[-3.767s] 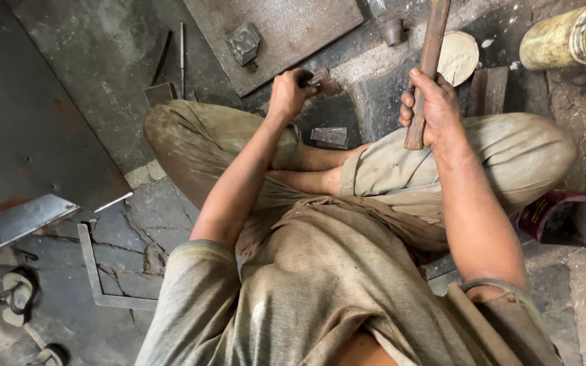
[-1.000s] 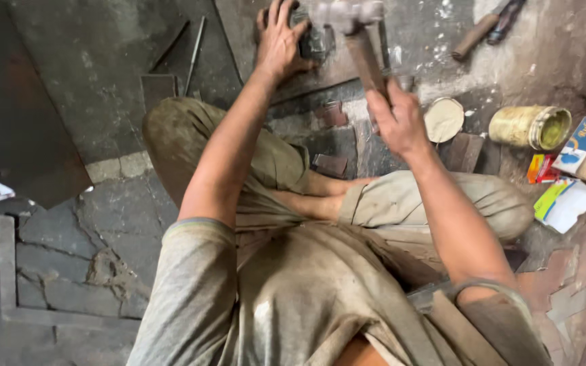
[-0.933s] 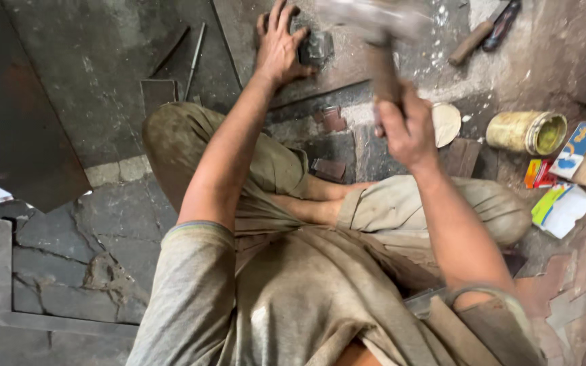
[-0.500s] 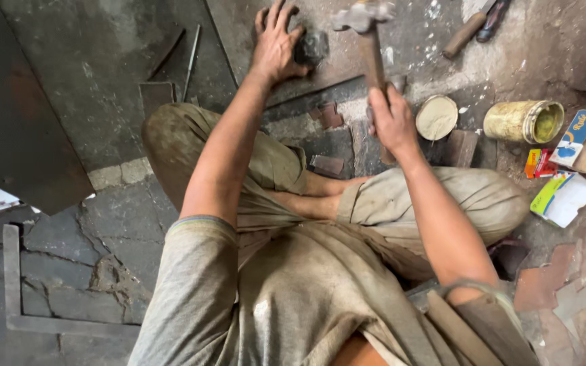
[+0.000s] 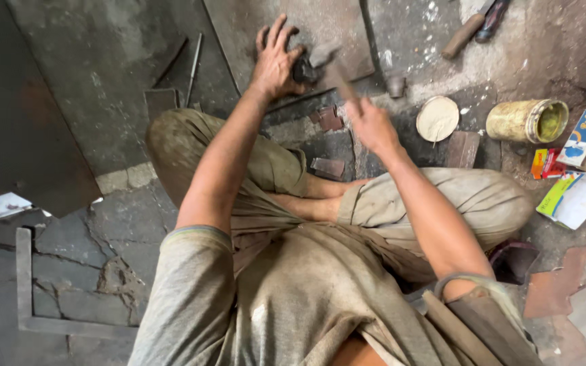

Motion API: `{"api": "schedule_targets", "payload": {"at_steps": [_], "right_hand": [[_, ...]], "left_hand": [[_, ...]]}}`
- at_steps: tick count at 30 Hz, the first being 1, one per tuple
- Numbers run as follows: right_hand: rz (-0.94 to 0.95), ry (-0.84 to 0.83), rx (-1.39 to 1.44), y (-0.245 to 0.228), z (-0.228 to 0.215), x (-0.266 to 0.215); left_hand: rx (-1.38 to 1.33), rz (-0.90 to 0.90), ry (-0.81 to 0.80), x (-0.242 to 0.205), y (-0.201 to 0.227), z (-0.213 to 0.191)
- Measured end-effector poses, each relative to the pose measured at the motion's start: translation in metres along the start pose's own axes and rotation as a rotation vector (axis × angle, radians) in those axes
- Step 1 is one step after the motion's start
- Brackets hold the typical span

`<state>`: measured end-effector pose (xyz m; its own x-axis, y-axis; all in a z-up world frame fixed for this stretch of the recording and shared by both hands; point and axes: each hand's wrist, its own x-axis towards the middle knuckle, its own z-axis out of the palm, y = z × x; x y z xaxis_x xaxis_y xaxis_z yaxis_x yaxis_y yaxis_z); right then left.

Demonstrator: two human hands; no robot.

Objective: The person sits on the floor and uses a hammer to repeatedly strike a small metal piece placed on a flat metal plate. They adjust the metal piece's position multiple times and use a chisel to work on the metal.

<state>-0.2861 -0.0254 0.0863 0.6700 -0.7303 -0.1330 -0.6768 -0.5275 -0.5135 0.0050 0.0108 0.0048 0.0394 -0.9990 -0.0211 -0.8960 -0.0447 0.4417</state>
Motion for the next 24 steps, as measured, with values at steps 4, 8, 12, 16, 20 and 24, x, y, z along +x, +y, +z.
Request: {"api": "schedule_targets", "payload": {"at_steps": [4, 8, 12, 16, 20, 24], "right_hand": [[0.515, -0.082, 0.875, 0.01, -0.024, -0.021], [0.462, -0.054, 1.183, 0.02, -0.077, -0.059], [0.575, -0.045, 1.271, 0.035, -0.103, -0.091], [0.658, -0.031, 1.461, 0.056, -0.091, -0.108], [0.7, 0.024, 1.61, 0.077, -0.074, -0.106], [0.704, 0.067, 1.676, 0.086, -0.066, -0.114]], "left_hand": [[0.05, 0.014, -0.003, -0.002, -0.005, 0.0], [0.299, -0.28, -0.113, -0.008, -0.028, -0.023], [0.136, -0.401, 0.087, -0.018, -0.025, -0.035], [-0.011, -0.257, 0.127, -0.011, 0.024, -0.002], [0.055, -0.215, 0.175, 0.011, 0.049, 0.015], [-0.018, -0.26, 0.213, 0.012, 0.053, 0.021]]}}
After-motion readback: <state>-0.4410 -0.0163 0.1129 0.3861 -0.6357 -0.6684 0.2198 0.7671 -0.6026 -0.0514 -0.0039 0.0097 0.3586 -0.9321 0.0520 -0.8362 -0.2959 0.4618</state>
